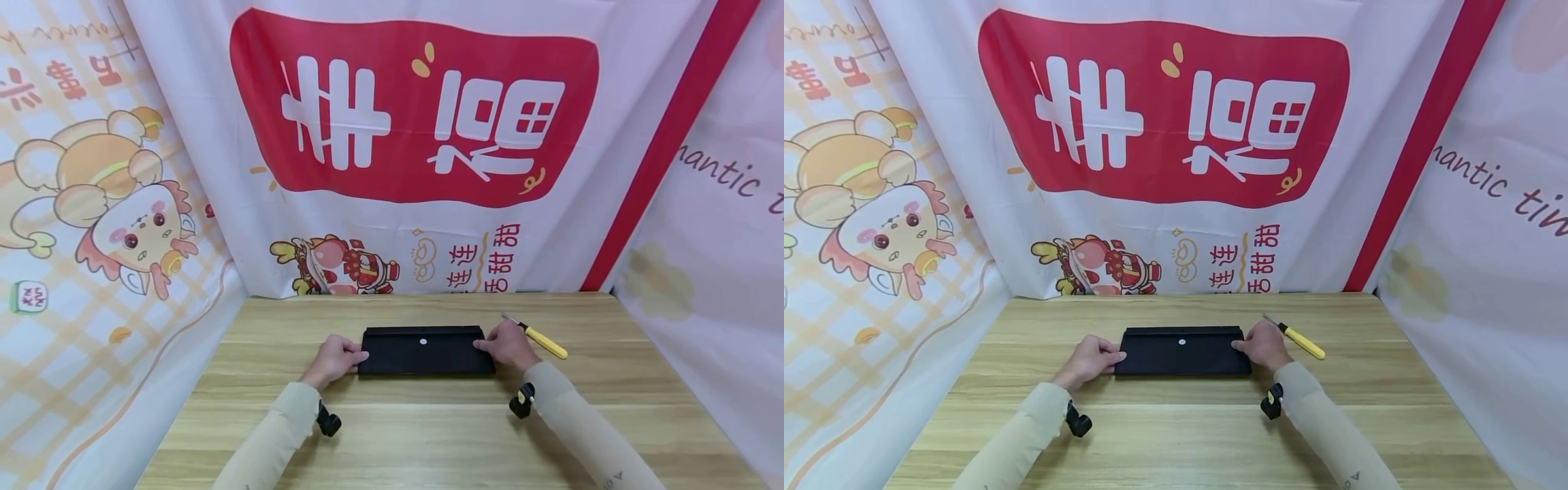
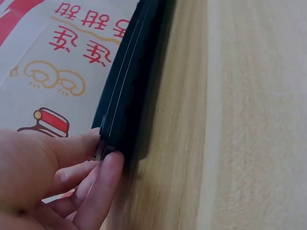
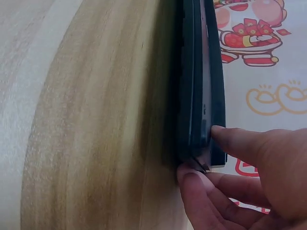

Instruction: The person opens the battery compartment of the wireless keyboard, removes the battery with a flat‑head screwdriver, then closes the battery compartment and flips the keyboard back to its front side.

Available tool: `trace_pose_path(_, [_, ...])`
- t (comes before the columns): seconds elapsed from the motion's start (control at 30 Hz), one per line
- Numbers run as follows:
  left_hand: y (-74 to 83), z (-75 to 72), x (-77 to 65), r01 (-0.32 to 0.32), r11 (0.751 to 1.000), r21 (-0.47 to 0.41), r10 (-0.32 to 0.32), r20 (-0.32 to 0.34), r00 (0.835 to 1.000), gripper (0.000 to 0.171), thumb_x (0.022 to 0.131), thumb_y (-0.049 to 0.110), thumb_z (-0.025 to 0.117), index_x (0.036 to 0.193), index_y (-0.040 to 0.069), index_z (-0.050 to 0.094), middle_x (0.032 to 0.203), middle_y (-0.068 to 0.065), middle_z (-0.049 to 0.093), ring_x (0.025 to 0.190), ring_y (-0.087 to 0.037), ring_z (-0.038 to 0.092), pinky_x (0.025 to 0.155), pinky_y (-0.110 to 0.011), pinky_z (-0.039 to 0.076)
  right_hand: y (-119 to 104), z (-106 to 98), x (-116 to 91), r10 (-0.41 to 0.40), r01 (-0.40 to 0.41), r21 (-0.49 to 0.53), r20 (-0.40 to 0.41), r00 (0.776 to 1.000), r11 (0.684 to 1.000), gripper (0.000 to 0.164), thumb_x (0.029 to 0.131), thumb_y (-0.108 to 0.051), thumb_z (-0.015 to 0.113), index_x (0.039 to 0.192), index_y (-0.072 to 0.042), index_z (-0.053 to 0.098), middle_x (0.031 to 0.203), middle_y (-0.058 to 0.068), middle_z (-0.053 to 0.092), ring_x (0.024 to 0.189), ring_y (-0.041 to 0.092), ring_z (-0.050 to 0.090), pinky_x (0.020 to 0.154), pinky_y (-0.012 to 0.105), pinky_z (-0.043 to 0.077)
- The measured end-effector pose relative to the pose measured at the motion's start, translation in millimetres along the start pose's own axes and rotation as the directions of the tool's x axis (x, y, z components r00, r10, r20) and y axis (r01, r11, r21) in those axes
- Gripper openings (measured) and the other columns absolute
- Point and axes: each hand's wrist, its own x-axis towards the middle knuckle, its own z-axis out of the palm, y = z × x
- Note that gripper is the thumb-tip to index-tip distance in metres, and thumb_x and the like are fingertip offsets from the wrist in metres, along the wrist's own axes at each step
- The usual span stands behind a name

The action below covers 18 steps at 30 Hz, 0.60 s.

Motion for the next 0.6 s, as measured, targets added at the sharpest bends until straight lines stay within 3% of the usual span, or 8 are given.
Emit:
trace_pose_path(0.33, [3.6,5.2,-0.4,-0.045,0.983,0.177,0.056,-0.061,0.997,0.01,0.092,0.014,0.083,0.087,0.006,0.082,0.088,-0.007,0.079,0.061,-0.01,0.072,0.058,-0.026,0.061,-6,3,2,-0.061,0.055,-0.149,-0.032,0.998,0.987,0.056,0.095,-0.033,0.08,0.048,-0.014,0.056,0.043,-0.01,0.035,0.043,0.01,0.037,0.051,0.025,0.033])
trace_pose_path(0.6, [5.4,5.6,-2.1,-0.028,0.982,0.188,0.044,-0.078,0.996,0.008,0.091,0.013,0.084,0.089,0.005,0.082,0.09,-0.007,0.08,0.061,-0.01,0.072,0.057,-0.025,0.061,-12,5,0,-0.083,0.067,-0.205,-0.072,0.994,0.976,0.063,0.092,-0.032,0.083,0.043,-0.016,0.047,0.041,-0.009,0.032,0.041,0.01,0.035,0.057,0.027,0.034])
